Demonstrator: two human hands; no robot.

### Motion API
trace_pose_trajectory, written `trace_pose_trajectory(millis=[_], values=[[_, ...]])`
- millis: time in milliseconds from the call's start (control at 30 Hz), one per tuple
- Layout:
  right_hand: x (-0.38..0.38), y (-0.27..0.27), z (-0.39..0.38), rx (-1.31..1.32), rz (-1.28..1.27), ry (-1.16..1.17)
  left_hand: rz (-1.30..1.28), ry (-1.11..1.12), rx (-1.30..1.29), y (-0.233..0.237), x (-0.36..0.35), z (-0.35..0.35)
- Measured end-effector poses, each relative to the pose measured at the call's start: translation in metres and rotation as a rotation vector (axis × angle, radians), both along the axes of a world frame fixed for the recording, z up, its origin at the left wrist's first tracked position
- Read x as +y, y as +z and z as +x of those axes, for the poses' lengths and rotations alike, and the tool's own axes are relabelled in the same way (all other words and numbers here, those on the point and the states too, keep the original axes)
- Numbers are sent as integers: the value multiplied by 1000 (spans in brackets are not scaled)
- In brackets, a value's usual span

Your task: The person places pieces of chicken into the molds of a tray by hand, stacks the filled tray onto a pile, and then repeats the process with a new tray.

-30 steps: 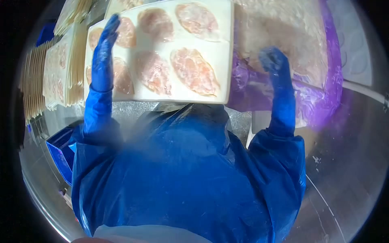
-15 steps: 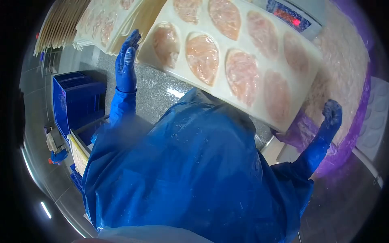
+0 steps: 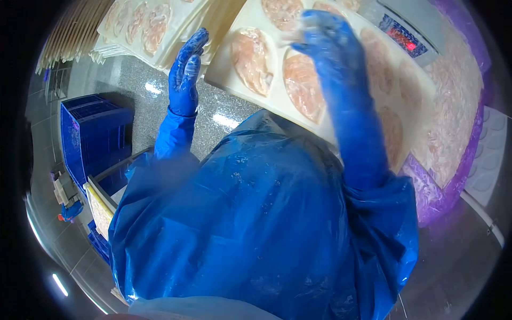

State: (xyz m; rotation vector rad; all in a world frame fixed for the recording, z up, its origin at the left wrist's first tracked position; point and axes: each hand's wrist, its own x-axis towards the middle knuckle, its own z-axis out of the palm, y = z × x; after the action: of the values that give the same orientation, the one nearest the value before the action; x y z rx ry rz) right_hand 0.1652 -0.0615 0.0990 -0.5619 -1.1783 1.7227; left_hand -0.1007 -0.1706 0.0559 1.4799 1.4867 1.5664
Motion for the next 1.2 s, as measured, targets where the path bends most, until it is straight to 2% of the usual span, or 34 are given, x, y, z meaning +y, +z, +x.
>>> trace_pose_trajectory(millis=[133,233,300,333,400,433,500,533,567,633,667,700,767,900,933,1000,1100,1167,1200], values=[[-12,-31,-43,-73,-3,-104,3,-2,5,-3,-2,-5],[-13,-19,-56,-79,-47,-127,12,-54,-61,-5,-3,-11],[-10,-13,-51,-259,256,-57,14,-81,-71,-8,-2,-12],[-13,-19,-42,-264,258,-59,17,-83,-76,-8,-2,-13],[-27,-36,-17,-392,-250,143,48,-123,-32,-6,-2,-15],[-29,-36,-9,-400,-247,147,51,-119,-39,-6,0,-17],[-38,-29,1,-906,1027,-90,68,-198,101,-7,1,-20],[-51,-29,-2,-965,776,-152,59,-254,75,-6,5,-14],[-55,-27,-12,-970,769,-155,55,-261,73,1,13,-9],[-54,-23,-30,-1064,972,-220,120,-392,609,15,31,4],[-58,-44,-27,-1095,1059,-176,110,-390,861,7,35,14],[-63,-43,-25,-1097,1059,-182,115,-393,862,-2,37,12],[-79,-35,-17,-1094,1072,-17,68,-422,1153,-11,41,8],[-83,-30,-17,-1100,944,-128,50,-337,1100,-2,45,8],[-83,-31,-22,-1105,936,-135,97,-412,1064,-8,45,10],[-83,-33,-33,-1200,990,-72,83,-460,1075,-14,46,9],[-92,-33,-17,-1162,1003,-13,56,-489,1160,-10,50,5],[-97,-30,-3,-1154,983,-19,81,-342,910,-11,50,17],[-99,-30,4,-1139,960,-34,95,-353,817,-7,47,31]])
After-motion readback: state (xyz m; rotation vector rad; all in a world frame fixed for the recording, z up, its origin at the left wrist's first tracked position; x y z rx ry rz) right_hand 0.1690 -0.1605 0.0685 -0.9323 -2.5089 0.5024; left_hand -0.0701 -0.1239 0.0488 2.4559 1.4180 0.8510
